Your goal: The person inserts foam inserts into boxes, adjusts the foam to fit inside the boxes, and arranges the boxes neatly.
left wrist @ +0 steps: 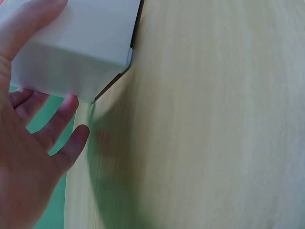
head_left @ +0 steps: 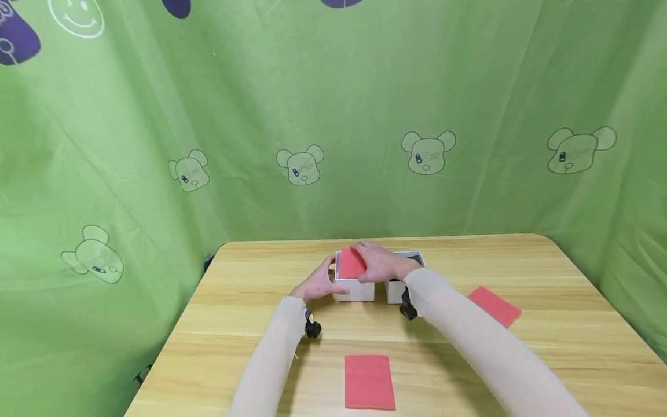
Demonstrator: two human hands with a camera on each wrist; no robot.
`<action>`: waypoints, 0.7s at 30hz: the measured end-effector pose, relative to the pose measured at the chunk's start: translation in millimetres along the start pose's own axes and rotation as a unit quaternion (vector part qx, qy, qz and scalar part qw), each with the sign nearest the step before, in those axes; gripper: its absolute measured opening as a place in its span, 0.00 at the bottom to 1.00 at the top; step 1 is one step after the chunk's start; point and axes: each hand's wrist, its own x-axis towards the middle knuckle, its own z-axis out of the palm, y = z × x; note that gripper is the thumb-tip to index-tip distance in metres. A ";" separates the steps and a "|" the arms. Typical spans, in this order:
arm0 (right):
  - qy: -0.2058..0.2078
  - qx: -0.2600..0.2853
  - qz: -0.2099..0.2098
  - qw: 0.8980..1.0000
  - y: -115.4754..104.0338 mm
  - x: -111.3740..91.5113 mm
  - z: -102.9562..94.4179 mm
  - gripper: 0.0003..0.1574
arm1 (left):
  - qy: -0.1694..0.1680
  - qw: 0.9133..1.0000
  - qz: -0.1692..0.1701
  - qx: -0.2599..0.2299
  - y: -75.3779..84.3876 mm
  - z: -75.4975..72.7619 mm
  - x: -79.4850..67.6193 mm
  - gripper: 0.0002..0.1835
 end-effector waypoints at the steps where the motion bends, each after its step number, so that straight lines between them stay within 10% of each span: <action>1: 0.003 0.005 -0.001 1.000 -0.3 0.4 0.0 0.52 | 0.001 1.000 0.001 -0.004 -0.2 -0.1 0.5 0.55; 21: -0.002 0.020 -0.009 1.000 -3.1 5.2 2.8 0.49 | 0.008 1.000 -0.008 -0.010 -5.2 -0.5 2.9 0.56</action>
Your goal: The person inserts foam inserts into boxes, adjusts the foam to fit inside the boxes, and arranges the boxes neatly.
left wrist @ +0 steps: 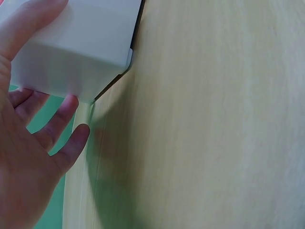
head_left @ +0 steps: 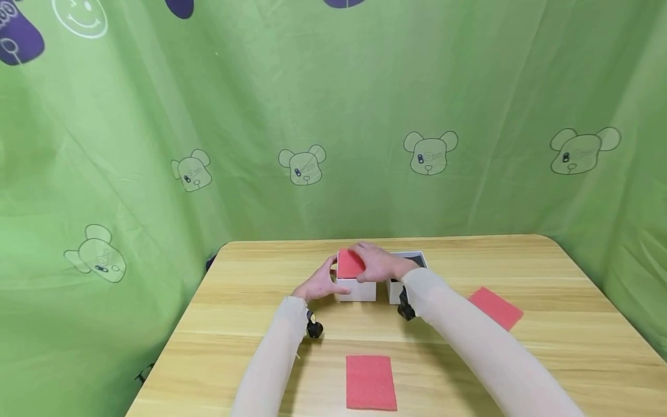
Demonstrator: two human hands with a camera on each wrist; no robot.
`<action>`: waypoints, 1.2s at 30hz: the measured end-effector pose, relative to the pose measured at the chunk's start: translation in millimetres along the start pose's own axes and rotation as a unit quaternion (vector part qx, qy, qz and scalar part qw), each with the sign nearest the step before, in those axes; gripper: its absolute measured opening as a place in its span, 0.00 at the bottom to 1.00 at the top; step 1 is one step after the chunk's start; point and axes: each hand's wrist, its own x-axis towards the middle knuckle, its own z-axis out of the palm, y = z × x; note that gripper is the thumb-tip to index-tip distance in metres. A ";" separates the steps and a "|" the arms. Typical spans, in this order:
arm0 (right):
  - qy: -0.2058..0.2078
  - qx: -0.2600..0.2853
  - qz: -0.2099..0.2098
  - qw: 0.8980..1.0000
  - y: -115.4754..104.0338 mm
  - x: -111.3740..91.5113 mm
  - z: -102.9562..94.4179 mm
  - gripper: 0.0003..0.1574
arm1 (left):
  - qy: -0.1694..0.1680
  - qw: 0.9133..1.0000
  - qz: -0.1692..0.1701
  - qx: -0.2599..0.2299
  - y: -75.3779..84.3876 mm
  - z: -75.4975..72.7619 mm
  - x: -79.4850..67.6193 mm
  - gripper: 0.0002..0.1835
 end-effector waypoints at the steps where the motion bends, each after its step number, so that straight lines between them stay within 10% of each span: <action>1: -0.002 -0.004 -0.001 1.000 -0.3 0.0 -0.5 0.49 | 0.000 1.000 -0.001 0.001 0.1 0.0 0.0 0.56; 36: -0.038 0.024 0.011 0.999 2.5 -2.7 1.3 0.43 | 0.003 1.000 0.005 0.006 4.6 4.0 -4.3 0.54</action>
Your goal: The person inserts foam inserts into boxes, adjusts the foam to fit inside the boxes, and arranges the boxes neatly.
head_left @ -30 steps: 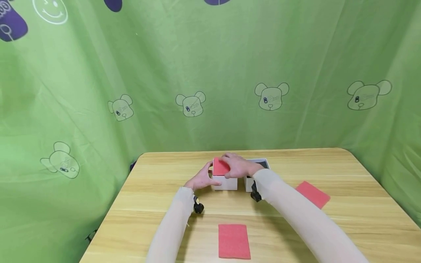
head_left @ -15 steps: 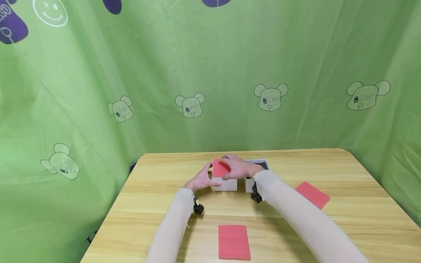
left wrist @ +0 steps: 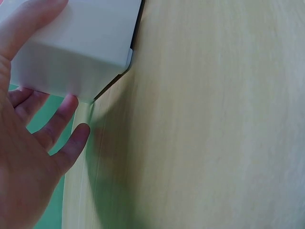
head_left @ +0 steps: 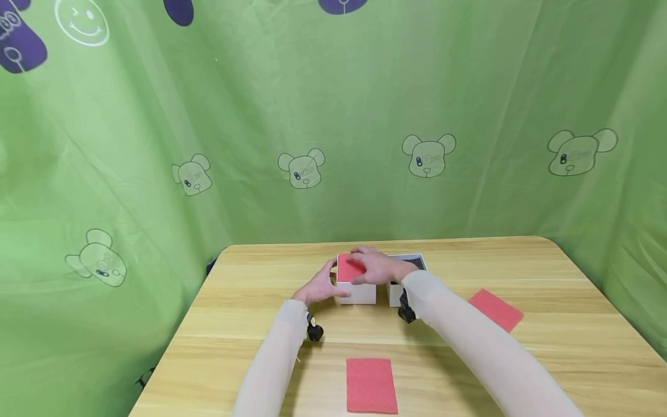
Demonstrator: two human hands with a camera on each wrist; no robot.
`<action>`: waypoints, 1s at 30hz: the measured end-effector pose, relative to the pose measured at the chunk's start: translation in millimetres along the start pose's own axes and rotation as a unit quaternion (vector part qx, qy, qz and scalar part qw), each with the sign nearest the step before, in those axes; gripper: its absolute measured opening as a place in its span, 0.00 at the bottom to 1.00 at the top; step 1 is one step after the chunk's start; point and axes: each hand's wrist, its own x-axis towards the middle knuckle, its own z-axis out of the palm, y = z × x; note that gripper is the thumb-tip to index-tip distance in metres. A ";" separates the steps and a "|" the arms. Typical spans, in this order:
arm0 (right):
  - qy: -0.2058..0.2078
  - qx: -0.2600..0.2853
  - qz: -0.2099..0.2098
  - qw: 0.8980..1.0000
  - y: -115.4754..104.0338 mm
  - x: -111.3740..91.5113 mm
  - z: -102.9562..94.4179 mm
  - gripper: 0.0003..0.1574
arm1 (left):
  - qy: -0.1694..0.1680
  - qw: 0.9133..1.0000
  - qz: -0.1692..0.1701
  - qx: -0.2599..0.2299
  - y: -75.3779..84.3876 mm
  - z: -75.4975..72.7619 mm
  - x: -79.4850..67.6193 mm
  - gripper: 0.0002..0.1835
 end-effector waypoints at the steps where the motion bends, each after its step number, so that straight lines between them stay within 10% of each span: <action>1: 0.001 0.000 -0.002 1.000 0.4 0.0 0.1 0.43 | 0.000 1.000 0.000 0.000 0.3 -0.1 -0.1 0.54; 30: 0.012 -0.036 -0.051 0.998 -1.2 5.7 5.7 0.36 | 0.001 1.000 0.000 0.016 -4.9 -1.5 3.7 0.55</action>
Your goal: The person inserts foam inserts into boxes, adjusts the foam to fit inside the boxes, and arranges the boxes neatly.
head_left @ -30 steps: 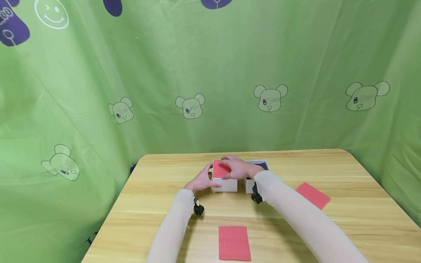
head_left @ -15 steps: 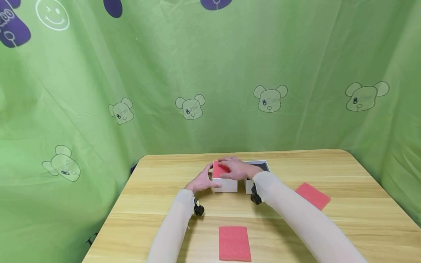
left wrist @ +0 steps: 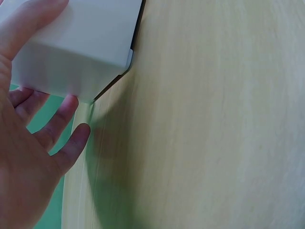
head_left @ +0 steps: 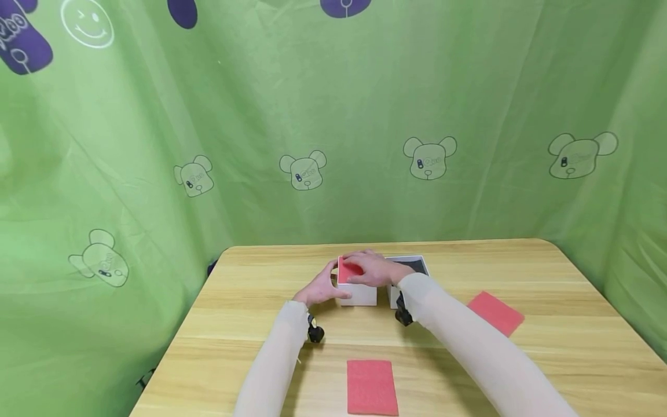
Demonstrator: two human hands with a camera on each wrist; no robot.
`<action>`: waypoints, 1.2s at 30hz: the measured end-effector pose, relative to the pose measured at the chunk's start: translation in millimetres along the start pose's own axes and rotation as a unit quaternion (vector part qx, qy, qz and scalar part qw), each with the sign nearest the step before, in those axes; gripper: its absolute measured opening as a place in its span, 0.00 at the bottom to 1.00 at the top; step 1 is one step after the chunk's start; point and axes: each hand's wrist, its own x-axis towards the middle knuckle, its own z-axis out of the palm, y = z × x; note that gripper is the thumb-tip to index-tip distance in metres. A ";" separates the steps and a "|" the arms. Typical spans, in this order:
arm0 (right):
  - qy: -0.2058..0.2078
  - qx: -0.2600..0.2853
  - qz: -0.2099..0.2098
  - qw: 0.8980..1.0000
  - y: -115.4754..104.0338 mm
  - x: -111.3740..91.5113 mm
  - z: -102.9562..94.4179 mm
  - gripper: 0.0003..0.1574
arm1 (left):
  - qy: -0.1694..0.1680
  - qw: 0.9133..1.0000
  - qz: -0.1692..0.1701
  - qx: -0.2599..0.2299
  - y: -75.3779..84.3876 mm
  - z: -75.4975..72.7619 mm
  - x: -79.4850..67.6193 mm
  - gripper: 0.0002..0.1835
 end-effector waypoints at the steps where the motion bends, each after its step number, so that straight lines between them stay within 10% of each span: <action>1: -0.001 -0.001 0.000 1.000 0.0 0.5 0.4 0.36 | -0.001 1.000 0.000 0.000 0.4 -0.2 -0.4 0.55; 36: 0.005 -0.009 0.037 0.999 0.5 -5.5 -4.6 0.34 | -0.002 1.000 -0.011 -0.006 1.7 -0.7 -3.3 0.55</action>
